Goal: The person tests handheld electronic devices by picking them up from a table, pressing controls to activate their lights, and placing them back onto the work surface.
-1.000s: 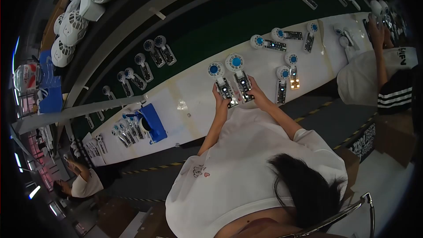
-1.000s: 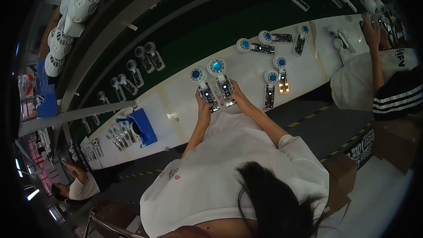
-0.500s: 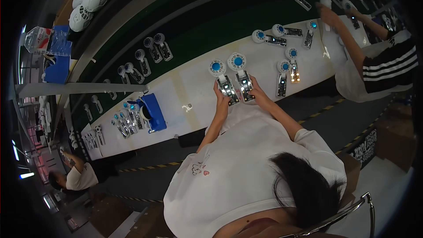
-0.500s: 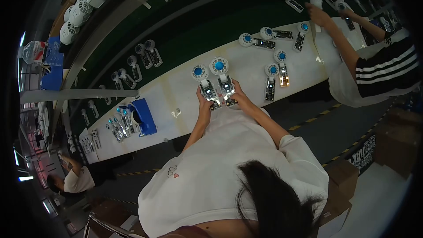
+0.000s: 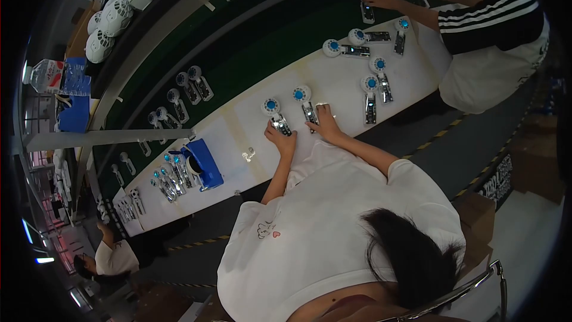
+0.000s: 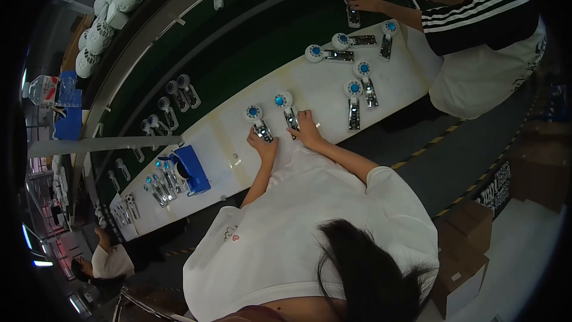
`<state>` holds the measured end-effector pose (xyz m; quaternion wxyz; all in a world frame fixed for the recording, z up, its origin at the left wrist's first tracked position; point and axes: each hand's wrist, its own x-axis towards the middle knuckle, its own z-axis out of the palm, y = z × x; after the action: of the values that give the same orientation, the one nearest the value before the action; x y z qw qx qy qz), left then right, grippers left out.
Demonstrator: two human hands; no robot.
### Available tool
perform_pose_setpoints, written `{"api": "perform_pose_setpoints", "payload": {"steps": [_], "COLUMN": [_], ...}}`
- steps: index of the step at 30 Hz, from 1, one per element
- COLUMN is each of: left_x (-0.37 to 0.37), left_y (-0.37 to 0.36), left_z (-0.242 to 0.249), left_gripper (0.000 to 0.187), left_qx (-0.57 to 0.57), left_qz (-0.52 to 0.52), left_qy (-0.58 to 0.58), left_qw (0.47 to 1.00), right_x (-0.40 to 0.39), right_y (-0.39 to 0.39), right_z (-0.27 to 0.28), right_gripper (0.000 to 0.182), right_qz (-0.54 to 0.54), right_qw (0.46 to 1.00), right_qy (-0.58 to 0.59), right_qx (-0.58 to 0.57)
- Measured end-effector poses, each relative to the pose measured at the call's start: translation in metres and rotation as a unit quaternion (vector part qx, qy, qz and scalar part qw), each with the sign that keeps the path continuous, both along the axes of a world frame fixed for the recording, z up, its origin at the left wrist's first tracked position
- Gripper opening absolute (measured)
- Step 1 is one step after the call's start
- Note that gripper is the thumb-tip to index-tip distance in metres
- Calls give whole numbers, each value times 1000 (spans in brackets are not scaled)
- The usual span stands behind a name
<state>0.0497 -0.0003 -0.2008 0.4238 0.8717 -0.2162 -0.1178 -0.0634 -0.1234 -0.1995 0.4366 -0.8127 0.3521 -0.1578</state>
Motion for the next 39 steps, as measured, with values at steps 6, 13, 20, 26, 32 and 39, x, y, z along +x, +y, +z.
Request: {"api": "perform_pose_setpoints", "payload": {"steps": [6, 13, 20, 26, 32, 39], "left_x": [-28, -140, -173, -130, -67, -24], "left_y": [-27, -132, -177, -123, -66, 0], "left_z": [35, 27, -30, 66, 94, 176], "left_gripper": [86, 91, 88, 81, 59, 58], "left_qx": [-10, -34, -66, -90, -207, -364], "left_qz": [-58, -387, -266, -261, -195, -131], "left_qy": [-257, -18, -15, 325, 414, 400], "left_qw": [965, 921, 962, 904, 865, 831], "right_x": [-36, -122, -153, -149, -91, -17], "right_y": [-24, -139, -162, -108, -37, 10], "right_z": [54, 6, -36, 2, 119, 183], "right_gripper": [39, 46, 55, 39, 25, 40], "right_qz": [-151, -371, -250, -286, -181, -10], "right_qw": [977, 907, 961, 899, 838, 836], "right_qy": [-3, 148, 103, -126, -264, -306], "right_qx": [-147, -131, -58, 306, 443, 456]}}
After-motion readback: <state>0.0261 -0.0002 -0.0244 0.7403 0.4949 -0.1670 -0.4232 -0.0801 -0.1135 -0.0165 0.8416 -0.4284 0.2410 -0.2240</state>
